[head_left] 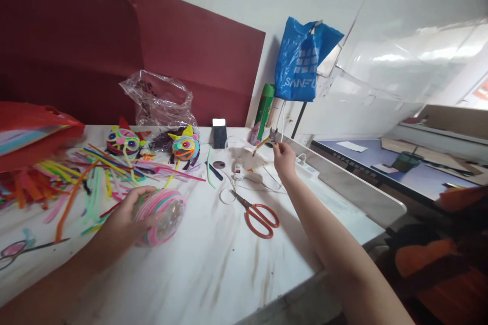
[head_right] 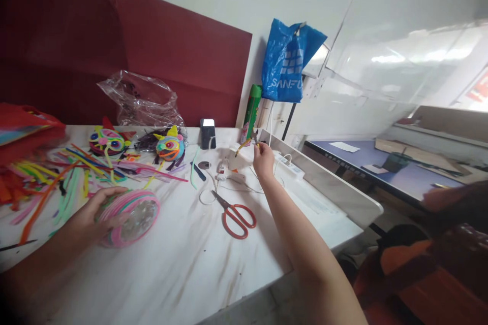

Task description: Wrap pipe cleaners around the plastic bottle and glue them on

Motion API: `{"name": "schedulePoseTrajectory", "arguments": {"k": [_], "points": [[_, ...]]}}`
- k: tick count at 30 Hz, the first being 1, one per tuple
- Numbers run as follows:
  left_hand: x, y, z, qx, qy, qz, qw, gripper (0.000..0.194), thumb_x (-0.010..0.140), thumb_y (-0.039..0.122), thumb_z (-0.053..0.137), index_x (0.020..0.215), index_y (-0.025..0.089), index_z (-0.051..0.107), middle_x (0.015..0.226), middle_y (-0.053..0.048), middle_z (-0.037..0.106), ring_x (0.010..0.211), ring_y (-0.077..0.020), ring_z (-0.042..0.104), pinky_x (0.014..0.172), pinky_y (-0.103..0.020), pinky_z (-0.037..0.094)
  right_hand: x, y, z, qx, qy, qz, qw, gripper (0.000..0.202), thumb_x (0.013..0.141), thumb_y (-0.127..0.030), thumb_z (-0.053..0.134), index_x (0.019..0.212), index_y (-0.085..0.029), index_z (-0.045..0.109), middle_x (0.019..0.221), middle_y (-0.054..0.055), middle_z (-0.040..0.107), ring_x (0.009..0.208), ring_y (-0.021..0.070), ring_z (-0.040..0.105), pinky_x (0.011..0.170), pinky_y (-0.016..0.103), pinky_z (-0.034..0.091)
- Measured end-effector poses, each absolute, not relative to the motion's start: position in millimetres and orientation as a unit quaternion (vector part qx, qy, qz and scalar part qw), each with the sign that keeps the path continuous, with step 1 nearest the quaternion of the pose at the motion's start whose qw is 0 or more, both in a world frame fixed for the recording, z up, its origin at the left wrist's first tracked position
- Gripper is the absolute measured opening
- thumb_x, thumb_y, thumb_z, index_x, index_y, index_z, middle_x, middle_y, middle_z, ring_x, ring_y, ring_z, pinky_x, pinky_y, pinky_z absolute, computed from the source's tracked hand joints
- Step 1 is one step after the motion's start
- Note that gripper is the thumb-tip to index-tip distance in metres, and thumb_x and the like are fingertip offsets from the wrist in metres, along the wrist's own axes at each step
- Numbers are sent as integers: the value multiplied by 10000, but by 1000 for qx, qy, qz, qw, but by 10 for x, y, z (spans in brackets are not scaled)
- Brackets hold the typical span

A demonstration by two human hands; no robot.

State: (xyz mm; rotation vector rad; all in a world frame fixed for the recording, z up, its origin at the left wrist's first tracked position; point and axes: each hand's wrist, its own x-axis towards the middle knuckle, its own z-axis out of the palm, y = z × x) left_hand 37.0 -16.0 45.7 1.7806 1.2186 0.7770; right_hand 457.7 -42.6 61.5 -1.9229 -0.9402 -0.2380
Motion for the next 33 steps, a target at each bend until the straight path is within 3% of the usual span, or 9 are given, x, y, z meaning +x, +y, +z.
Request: {"name": "schedulePoseTrajectory", "arguments": {"k": [5, 12, 15, 16, 21, 23, 26, 30, 33], "points": [[416, -231, 465, 703, 501, 332, 380, 697, 595, 647, 616, 1163, 272, 467, 1091, -40, 579, 859, -247, 603, 543, -255, 503, 4578, -294, 590, -748, -359, -63, 555, 358, 843, -362, 474, 1006, -88, 638, 950, 166, 691, 869, 257, 621, 782, 356, 473], [429, -258, 476, 693, 503, 328, 399, 711, 586, 658, 618, 1164, 276, 456, 1027, -25, 588, 838, -239, 610, 505, -240, 498, 4508, -384, 670, -651, -421, 5, 632, 460, 897, -538, 348, 1138, -191, 533, 1023, 96, 656, 861, 184, 652, 676, 288, 509], [385, -191, 453, 711, 485, 303, 410, 709, 606, 616, 642, 1187, 270, 431, 1083, -34, 577, 894, -250, 610, 527, -244, 511, 4199, -627, 769, -604, -531, 77, 590, 402, 833, -556, 518, 966, -192, 622, 872, 52, 673, 759, 166, 645, 672, 280, 507], [374, -171, 442, 716, 479, 299, 411, 700, 615, 596, 648, 1192, 267, 427, 1100, -36, 573, 918, -256, 608, 544, -249, 516, 4043, -719, 788, -559, -636, 133, 516, 371, 837, -527, 549, 932, -182, 648, 855, 54, 670, 771, 166, 636, 706, 286, 503], [377, -162, 395, 729, 460, 341, 375, 699, 568, 550, 680, 1143, 208, 481, 1113, -72, 572, 1000, -302, 582, 737, -348, 527, 3161, -1130, 633, -417, -862, 211, 197, 379, 953, -422, 408, 1065, -190, 685, 914, 88, 654, 850, 174, 616, 790, 304, 477], [381, -175, 376, 739, 435, 354, 373, 651, 612, 527, 655, 1146, 200, 478, 1121, -78, 577, 1041, -301, 571, 849, -393, 493, 2925, -1235, 466, -467, -861, 148, 134, 525, 796, -550, 613, 1170, -182, 641, 974, 124, 637, 874, 238, 608, 788, 361, 483], [370, -175, 349, 743, 421, 357, 379, 591, 636, 468, 680, 1126, 206, 479, 1098, -79, 587, 1041, -284, 575, 899, -400, 466, 2763, -1295, 200, -532, -834, 108, 102, 705, 581, -494, 786, 1188, -185, 610, 1031, 149, 628, 960, 313, 589, 813, 415, 491], [352, -157, 327, 739, 423, 353, 388, 572, 651, 417, 690, 1138, 213, 470, 1097, -77, 586, 1048, -279, 562, 914, -404, 446, 2778, -1275, 37, -543, -822, 77, 154, 281, 691, -206, 605, 971, -192, 631, 906, 121, 626, 903, 276, 584, 777, 386, 501], [353, -138, 314, 732, 426, 358, 393, 579, 653, 438, 676, 1136, 193, 471, 1101, -84, 570, 1064, -283, 545, 933, -410, 428, 2826, -1225, 97, -551, -792, 66, 253, 346, 737, -187, 499, 1075, -188, 572, 947, 118, 624, 869, 248, 592, 756, 367, 504]]}}
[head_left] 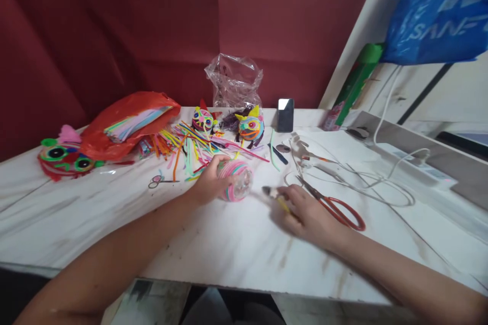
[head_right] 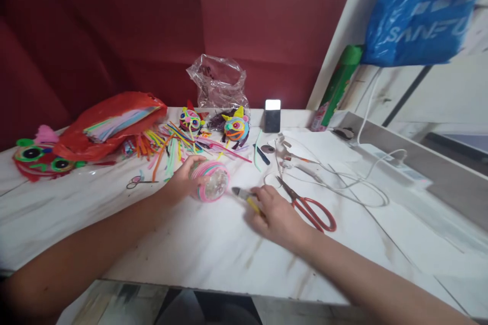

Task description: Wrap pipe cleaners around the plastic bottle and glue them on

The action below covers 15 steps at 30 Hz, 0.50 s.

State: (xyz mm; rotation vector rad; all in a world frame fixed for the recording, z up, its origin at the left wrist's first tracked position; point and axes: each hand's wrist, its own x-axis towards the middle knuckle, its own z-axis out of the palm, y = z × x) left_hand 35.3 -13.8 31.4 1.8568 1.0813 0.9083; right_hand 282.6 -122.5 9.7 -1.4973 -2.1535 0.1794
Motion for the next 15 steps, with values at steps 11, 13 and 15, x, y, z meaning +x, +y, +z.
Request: {"name": "schedulePoseTrajectory", "arguments": {"k": [11, 13, 15], "points": [[372, -169, 323, 714, 443, 376, 390, 503, 681, 396, 661, 1112, 198, 493, 997, -31, 583, 985, -229, 563, 903, -363, 445, 2477, -902, 184, -559, -766, 76, 308, 276, 757, -174, 453, 988, -156, 603, 872, 86, 617, 841, 223, 584, 762, 349, 479], [370, -177, 335, 711, 446, 373, 394, 515, 680, 406, 665, 1117, 200, 487, 969, -19, 576, 952, -218, 568, 877, -349, 456, 2456, -895, 158, -541, -774, 65, 322, 319, 766, -166, 454, 1048, -141, 601, 940, 110, 614, 925, 238, 579, 827, 366, 478], [372, -182, 343, 711, 450, 368, 395, 520, 680, 414, 664, 1119, 199, 485, 944, -14, 571, 930, -216, 569, 861, -348, 459, 2442, -897, 149, -524, -783, 72, 328, 345, 774, -157, 454, 1088, -132, 595, 979, 119, 605, 957, 235, 577, 854, 364, 478]]}}
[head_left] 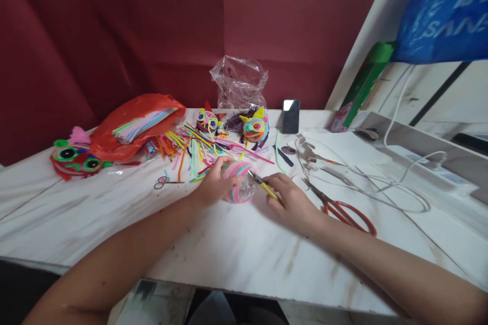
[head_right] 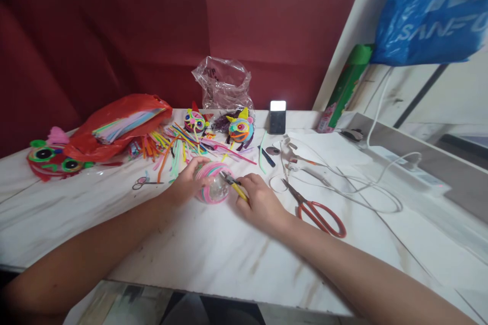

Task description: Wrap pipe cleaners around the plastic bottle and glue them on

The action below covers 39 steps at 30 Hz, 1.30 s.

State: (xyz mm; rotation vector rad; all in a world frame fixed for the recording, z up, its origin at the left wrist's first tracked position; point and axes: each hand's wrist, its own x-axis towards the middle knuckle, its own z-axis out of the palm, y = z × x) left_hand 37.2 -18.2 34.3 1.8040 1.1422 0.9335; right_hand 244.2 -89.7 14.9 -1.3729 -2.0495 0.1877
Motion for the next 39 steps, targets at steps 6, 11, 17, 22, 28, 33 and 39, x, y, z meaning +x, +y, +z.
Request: {"name": "schedulePoseTrajectory", "arguments": {"k": [6, 11, 17, 22, 28, 33, 39], "points": [[380, -184, 338, 720, 445, 380, 373, 485, 677, 376, 659, 1098, 200, 495, 987, -29, 570, 1001, -232, 550, 931, -367, 427, 2372, -917, 194, -525, -781, 93, 325, 286, 771, -147, 454, 1011, -129, 608, 875, 92, 583, 873, 225, 577, 787, 351, 487], [380, -205, 343, 718, 442, 374, 385, 491, 678, 373, 666, 1102, 199, 491, 953, -25, 570, 951, -224, 558, 897, -365, 441, 2378, -928, 219, -548, -767, 105, 318, 285, 755, -138, 457, 997, -138, 607, 869, 85, 576, 841, 220, 571, 756, 347, 481], [381, -205, 344, 721, 438, 378, 382, 493, 669, 368, 669, 1098, 200, 494, 955, -26, 567, 945, -224, 551, 891, -361, 438, 2390, -910, 206, -532, -772, 108, 330, 329, 738, -127, 456, 1032, -124, 603, 892, 96, 586, 871, 222, 569, 772, 343, 478], [383, -199, 362, 711, 441, 380, 394, 474, 668, 369, 656, 1079, 194, 496, 907, -14, 557, 895, -204, 546, 858, -347, 446, 2391, -918, 206, -530, -773, 121, 327, 332, 733, -127, 459, 1032, -131, 604, 906, 96, 592, 869, 216, 576, 779, 336, 476], [386, -224, 375, 716, 437, 377, 393, 486, 658, 359, 667, 1084, 201, 495, 943, -21, 558, 917, -211, 542, 861, -350, 445, 2367, -929, 229, -526, -774, 113, 334, 290, 734, -130, 461, 987, -154, 599, 872, 77, 587, 839, 202, 568, 736, 312, 468], [390, -226, 361, 719, 433, 375, 395, 499, 660, 376, 671, 1092, 206, 488, 976, -29, 557, 960, -226, 545, 885, -362, 438, 2344, -942, 253, -534, -769, 111, 333, 204, 723, -127, 453, 877, -177, 578, 762, 31, 556, 710, 164, 549, 646, 270, 439], [387, -229, 358, 722, 428, 371, 397, 511, 660, 385, 677, 1098, 209, 481, 991, -34, 568, 982, -237, 557, 884, -362, 445, 2344, -945, 254, -521, -775, 115, 339, 119, 703, -132, 436, 732, -206, 524, 654, -6, 515, 572, 126, 482, 556, 242, 384]]}}
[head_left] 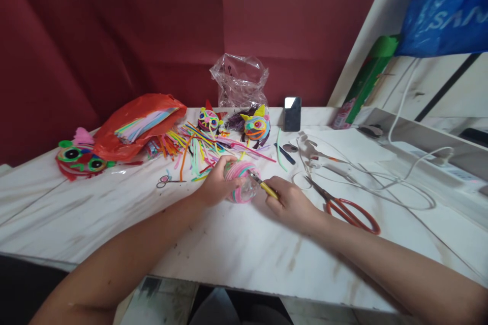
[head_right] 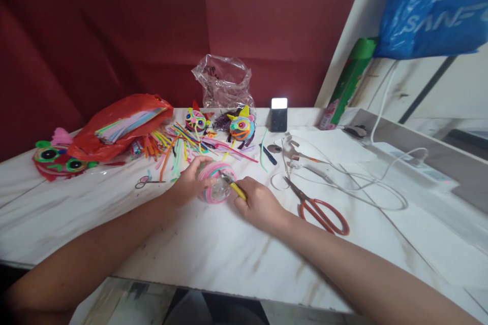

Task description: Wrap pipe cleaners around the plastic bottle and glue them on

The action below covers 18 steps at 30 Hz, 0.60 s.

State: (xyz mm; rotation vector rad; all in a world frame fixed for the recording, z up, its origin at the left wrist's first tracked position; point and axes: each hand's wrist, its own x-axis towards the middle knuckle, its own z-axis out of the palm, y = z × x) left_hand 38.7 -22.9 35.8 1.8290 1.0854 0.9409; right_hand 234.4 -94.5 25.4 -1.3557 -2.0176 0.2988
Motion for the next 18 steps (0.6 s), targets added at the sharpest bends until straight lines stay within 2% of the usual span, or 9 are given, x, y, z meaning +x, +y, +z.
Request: {"name": "schedulePoseTrajectory", "arguments": {"k": [3, 8, 10, 13, 15, 18], "points": [[384, -224, 357, 725, 424, 370, 396, 509, 663, 384, 674, 1101, 211, 480, 994, -34, 571, 985, -237, 559, 883, -361, 447, 2346, -934, 264, -514, -764, 148, 361, 95, 680, -145, 446, 697, -207, 517, 629, -10, 509, 560, 123, 465, 533, 238, 371], [375, -192, 338, 732, 417, 364, 397, 523, 659, 377, 671, 1112, 205, 473, 999, -34, 574, 960, -231, 565, 880, -366, 452, 2383, -912, 316, -503, -646, 455, 349, 100, 716, -251, 444, 696, -199, 527, 508, -35, 490, 437, 108, 430, 404, 217, 317], [369, -179, 331, 733, 419, 363, 393, 526, 658, 364, 667, 1121, 204, 473, 1007, -35, 581, 965, -232, 568, 881, -363, 455, 2460, -891, 367, -503, -615, 480, 372, 137, 718, -286, 462, 743, -188, 555, 525, -30, 513, 437, 113, 458, 393, 216, 333], [361, -164, 331, 736, 426, 358, 387, 529, 655, 369, 659, 1125, 203, 480, 1035, -45, 588, 984, -242, 571, 880, -362, 461, 2719, -820, 472, -558, -617, 385, 399, 195, 708, -294, 500, 822, -169, 598, 592, -9, 557, 494, 136, 532, 426, 229, 391], [354, -153, 333, 740, 428, 352, 381, 542, 658, 407, 656, 1130, 206, 483, 1061, -53, 587, 999, -256, 570, 870, -363, 466, 2996, -753, 535, -625, -620, 263, 395, 229, 738, -278, 486, 876, -159, 624, 657, 17, 607, 547, 151, 568, 492, 250, 436], [343, -117, 326, 748, 435, 350, 359, 576, 659, 472, 661, 1144, 220, 481, 1102, -60, 584, 1037, -278, 558, 854, -357, 473, 3522, -688, 590, -748, -605, 21, 272, 319, 785, -241, 466, 1028, -144, 648, 942, 92, 685, 827, 212, 629, 694, 291, 468]]}}
